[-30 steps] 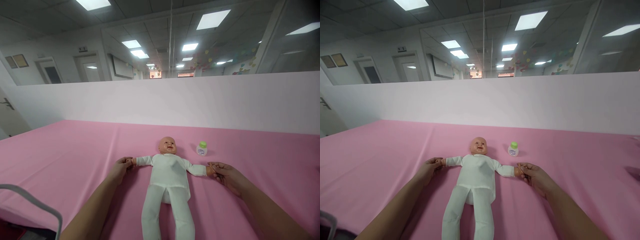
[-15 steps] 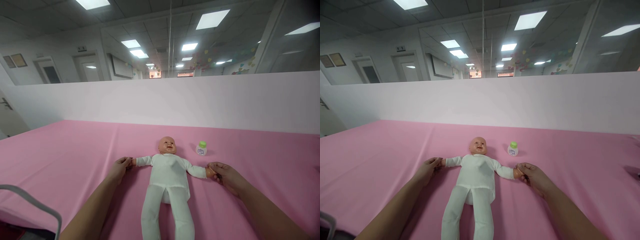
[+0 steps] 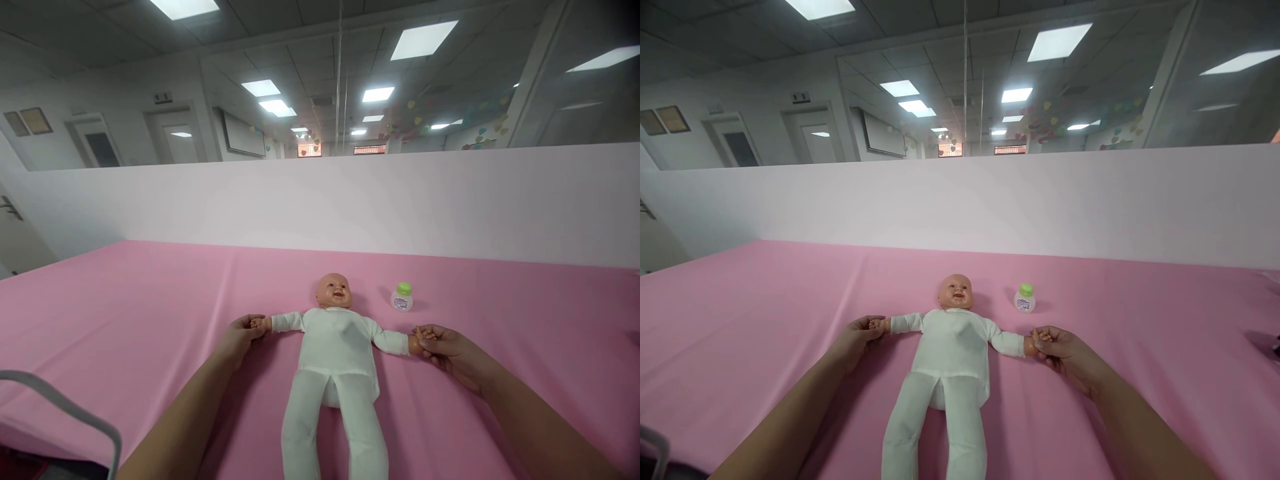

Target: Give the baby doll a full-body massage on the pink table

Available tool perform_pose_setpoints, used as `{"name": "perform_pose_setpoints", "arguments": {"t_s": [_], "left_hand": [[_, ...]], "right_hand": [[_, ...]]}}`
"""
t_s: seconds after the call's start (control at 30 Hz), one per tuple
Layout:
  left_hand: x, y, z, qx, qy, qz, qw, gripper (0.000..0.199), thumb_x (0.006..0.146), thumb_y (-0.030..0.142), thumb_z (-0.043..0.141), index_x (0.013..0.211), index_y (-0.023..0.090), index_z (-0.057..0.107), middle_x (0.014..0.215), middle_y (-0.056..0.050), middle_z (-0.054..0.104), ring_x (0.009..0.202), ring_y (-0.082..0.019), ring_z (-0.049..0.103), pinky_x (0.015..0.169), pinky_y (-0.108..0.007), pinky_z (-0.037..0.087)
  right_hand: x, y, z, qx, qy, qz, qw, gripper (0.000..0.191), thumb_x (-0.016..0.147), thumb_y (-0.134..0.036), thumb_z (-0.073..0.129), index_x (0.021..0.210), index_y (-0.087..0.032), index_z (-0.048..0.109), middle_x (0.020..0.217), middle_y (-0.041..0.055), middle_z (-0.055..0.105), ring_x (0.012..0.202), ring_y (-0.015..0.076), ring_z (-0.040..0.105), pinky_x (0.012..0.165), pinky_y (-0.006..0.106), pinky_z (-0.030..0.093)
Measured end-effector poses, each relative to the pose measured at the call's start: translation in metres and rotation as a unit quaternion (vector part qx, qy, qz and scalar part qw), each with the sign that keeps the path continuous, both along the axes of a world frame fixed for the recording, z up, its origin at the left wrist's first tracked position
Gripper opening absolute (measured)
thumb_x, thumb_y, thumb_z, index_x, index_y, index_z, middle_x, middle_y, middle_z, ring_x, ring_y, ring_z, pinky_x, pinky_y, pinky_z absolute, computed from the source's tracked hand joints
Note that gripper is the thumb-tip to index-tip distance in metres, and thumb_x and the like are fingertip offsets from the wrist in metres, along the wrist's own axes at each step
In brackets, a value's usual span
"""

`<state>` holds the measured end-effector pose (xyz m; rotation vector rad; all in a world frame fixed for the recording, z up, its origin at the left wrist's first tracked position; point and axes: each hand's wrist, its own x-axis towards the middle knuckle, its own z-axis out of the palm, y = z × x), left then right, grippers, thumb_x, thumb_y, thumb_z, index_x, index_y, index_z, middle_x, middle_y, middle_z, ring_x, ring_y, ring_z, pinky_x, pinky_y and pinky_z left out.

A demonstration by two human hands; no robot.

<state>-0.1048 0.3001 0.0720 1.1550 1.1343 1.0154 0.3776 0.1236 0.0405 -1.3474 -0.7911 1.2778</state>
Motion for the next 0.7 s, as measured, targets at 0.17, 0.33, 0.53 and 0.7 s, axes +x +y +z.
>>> {"name": "perform_pose_setpoints", "arguments": {"t_s": [0.17,0.33,0.53,0.7], "left_hand": [[0.0,-0.002,0.001,0.018,0.02,-0.005,1.0,0.051,0.06,0.047,0.092,0.096,0.014,0.075,0.081,-0.008,0.076,0.069,-0.019,0.068,0.067,-0.03,0.054],[0.002,-0.001,0.0,-0.002,0.009,0.017,1.0,0.045,0.068,0.049,0.086,0.095,0.015,0.076,0.089,-0.01,0.078,0.078,-0.021,0.072,0.073,-0.031,0.058],[0.0,0.004,-0.004,-0.032,-0.037,0.016,0.999,0.042,0.067,0.028,0.085,0.104,0.013,0.073,0.094,-0.012,0.079,0.081,-0.021,0.073,0.082,-0.034,0.06],[-0.004,0.008,-0.011,-0.009,-0.027,-0.017,0.999,0.053,0.057,0.021,0.089,0.108,0.014,0.073,0.094,-0.012,0.078,0.082,-0.023,0.073,0.078,-0.033,0.058]], "right_hand": [[-0.006,0.0,0.002,0.005,-0.062,0.017,0.998,0.042,0.084,-0.06,0.077,0.093,-0.02,0.071,0.07,0.0004,0.058,0.062,0.0131,0.046,0.051,0.025,0.032],[-0.004,0.002,-0.002,0.011,-0.048,-0.004,0.999,0.043,0.085,-0.062,0.077,0.091,-0.02,0.07,0.078,0.0021,0.064,0.067,0.0135,0.053,0.054,0.024,0.044],[0.002,0.002,-0.005,0.005,0.042,-0.026,0.999,0.037,0.077,-0.038,0.091,0.108,-0.025,0.075,0.103,0.005,0.075,0.09,0.0176,0.069,0.091,0.029,0.061],[0.001,0.0,-0.002,0.008,0.061,-0.027,0.998,0.036,0.072,-0.023,0.093,0.103,-0.026,0.074,0.106,0.0028,0.073,0.103,0.0188,0.069,0.095,0.027,0.059]]}}
